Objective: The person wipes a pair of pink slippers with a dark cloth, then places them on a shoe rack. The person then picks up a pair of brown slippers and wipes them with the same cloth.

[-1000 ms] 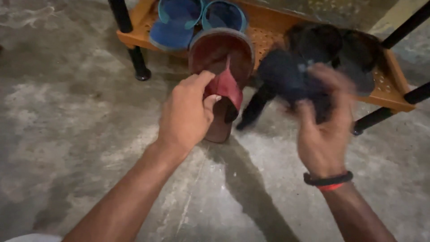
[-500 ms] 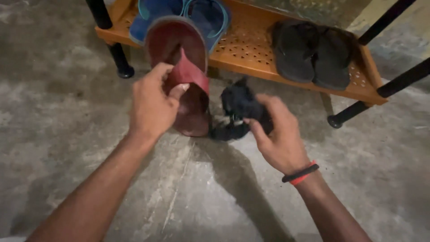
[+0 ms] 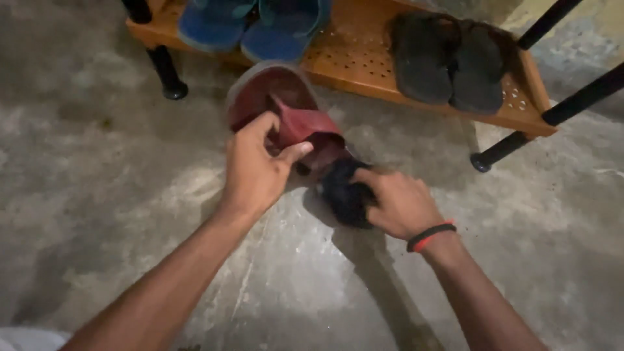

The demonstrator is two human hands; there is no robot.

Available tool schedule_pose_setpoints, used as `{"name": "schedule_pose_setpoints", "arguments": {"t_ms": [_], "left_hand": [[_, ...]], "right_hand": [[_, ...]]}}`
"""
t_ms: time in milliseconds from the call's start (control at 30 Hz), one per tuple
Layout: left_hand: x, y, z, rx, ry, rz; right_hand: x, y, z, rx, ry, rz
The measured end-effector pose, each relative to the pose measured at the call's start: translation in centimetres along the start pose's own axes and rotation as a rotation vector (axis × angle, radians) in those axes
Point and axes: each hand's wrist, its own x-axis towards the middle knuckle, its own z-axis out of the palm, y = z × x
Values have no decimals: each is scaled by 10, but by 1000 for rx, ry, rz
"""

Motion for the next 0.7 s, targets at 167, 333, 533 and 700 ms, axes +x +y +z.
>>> {"name": "schedule_pose_setpoints", "arguments": {"t_ms": [167, 333, 533, 700], "left_hand": [[7, -15, -8, 32, 28, -63], [9, -18, -6, -1, 6, -90], [14, -19, 3, 164, 91, -23], [18, -19, 7, -134, 42, -392]], "right_hand": [[-5, 7, -2, 626, 687, -94], [12, 21, 40, 286, 639, -261], [4, 40, 24, 490, 49, 28], [-30, 19, -47, 221, 652, -347]]}}
